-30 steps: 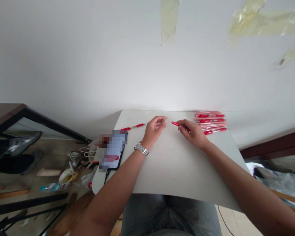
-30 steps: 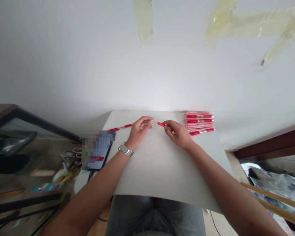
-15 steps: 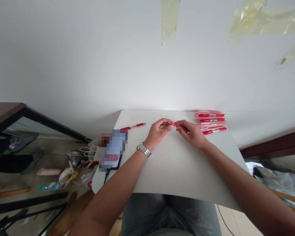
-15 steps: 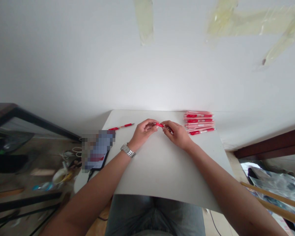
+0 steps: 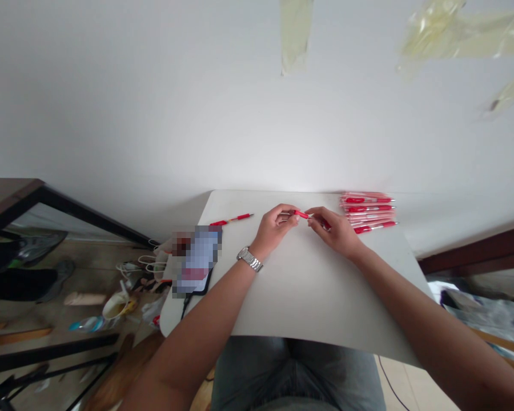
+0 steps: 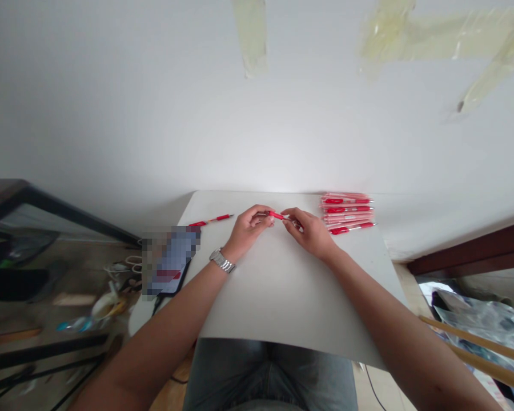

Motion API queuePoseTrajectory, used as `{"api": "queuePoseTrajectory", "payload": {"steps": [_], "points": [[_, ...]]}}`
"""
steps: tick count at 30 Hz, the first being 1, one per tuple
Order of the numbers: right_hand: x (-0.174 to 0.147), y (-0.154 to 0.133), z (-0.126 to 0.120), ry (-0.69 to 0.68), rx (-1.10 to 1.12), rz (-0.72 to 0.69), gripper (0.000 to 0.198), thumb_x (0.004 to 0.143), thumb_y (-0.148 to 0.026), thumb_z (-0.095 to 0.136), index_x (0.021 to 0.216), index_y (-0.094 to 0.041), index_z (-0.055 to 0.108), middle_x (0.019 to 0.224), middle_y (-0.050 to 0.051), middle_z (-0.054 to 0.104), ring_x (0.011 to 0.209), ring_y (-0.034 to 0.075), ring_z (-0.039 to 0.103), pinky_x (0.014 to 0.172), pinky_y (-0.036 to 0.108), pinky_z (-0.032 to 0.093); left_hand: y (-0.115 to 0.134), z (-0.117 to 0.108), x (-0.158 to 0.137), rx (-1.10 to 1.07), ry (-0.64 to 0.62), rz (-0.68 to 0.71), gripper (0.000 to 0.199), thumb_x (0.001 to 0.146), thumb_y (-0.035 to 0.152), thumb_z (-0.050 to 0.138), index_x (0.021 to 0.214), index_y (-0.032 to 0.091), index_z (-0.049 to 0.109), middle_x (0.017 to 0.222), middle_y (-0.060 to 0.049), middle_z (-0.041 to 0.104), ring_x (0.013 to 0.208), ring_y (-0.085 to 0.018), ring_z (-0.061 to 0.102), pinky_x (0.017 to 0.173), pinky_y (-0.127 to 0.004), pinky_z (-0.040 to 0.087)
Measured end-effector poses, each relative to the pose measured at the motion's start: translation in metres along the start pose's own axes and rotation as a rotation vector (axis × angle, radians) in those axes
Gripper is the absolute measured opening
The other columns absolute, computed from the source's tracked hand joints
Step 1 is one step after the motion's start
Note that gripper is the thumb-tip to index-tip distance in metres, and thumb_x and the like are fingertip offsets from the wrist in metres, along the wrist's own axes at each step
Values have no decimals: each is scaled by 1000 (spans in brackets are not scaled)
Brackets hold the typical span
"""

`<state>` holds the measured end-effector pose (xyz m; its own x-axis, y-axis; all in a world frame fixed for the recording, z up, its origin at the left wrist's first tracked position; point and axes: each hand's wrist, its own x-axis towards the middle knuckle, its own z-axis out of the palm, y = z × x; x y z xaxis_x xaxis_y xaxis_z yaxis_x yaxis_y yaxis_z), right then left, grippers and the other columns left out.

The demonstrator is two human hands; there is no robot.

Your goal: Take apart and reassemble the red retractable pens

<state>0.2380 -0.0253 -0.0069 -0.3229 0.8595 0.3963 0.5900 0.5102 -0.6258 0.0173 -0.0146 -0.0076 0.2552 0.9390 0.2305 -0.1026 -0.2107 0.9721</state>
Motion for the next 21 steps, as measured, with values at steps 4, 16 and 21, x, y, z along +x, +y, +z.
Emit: {"api": "queuePoseTrajectory", "payload": {"steps": [4, 16, 21], "points": [[0, -1, -1, 11, 1, 4, 28, 103, -41, 57, 123, -24, 65, 86, 3, 72, 71, 16, 61, 68, 29, 47, 0, 0, 0, -4, 4, 1, 32, 89, 42, 78, 109, 17, 71, 110, -10, 75, 92, -18, 73, 89, -35, 61], [1, 1, 0, 14, 1, 16, 25, 103, -42, 57, 117, -23, 66, 81, 2, 69, 67, 16, 59, 65, 29, 45, -1, -1, 1, -16, 25, -1, 34, 89, 42, 78, 110, 17, 70, 111, -11, 75, 92, -18, 73, 88, -35, 62], [1, 2, 0, 4, 5, 19, 25, 104, -43, 54, 113, -23, 66, 84, 4, 72, 69, 17, 60, 66, 30, 46, 1, -1, 1, -14, 38, -7, 34, 89, 43, 78, 109, 17, 70, 111, -11, 75, 88, -17, 72, 86, -34, 62]]}}
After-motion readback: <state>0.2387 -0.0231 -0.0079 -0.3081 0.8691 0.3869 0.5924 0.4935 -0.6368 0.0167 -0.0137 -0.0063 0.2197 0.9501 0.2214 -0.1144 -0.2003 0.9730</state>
